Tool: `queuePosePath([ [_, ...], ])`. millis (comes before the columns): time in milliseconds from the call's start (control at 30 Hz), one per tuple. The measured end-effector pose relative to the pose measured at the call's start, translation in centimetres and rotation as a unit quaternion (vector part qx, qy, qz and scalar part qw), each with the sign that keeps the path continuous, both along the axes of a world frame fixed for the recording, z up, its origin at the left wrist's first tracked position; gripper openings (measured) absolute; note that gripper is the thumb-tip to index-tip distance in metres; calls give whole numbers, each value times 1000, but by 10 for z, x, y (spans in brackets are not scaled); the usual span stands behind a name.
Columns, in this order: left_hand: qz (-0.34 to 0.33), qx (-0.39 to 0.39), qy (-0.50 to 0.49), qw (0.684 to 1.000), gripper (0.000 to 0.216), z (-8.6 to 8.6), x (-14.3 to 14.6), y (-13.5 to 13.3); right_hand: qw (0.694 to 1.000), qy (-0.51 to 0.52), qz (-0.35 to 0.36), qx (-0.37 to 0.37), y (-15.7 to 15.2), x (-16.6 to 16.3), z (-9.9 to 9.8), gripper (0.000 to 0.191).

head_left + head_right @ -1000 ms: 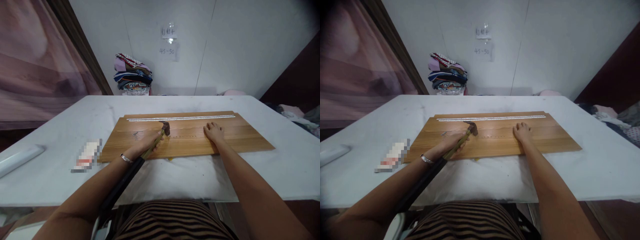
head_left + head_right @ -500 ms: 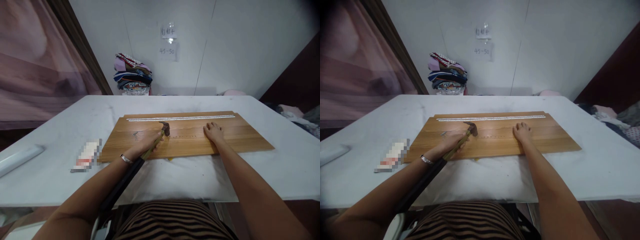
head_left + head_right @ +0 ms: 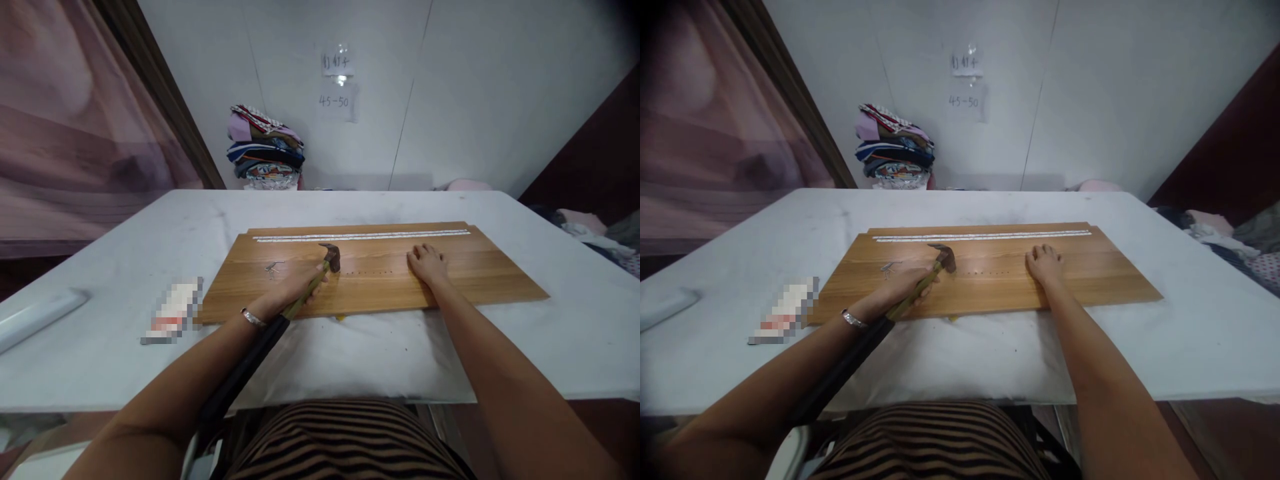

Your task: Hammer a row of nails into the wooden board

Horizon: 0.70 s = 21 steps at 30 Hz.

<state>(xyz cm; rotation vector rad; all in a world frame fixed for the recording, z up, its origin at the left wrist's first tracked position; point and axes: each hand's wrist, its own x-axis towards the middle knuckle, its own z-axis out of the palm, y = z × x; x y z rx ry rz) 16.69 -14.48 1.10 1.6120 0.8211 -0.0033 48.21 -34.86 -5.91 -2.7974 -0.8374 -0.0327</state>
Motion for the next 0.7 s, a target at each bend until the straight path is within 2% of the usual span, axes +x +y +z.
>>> queuePosePath([
  [133, -5, -1, -25, 1000, 54, 0, 1, 2, 1000, -5, 3, 6, 0, 0, 0, 43],
  [333, -4, 10, -12, 1000, 53, -6, 1, 3, 1000, 0, 4, 5, 0, -1, 2, 44],
  [567, 3, -15, -23, 1000, 48, 0, 0, 1, 1000, -4, 5, 9, 0, -1, 0, 44],
  [700, 12, 7, -28, 999, 48, 1, 1, 0, 1000, -11, 5, 10, 0, -1, -1, 44],
])
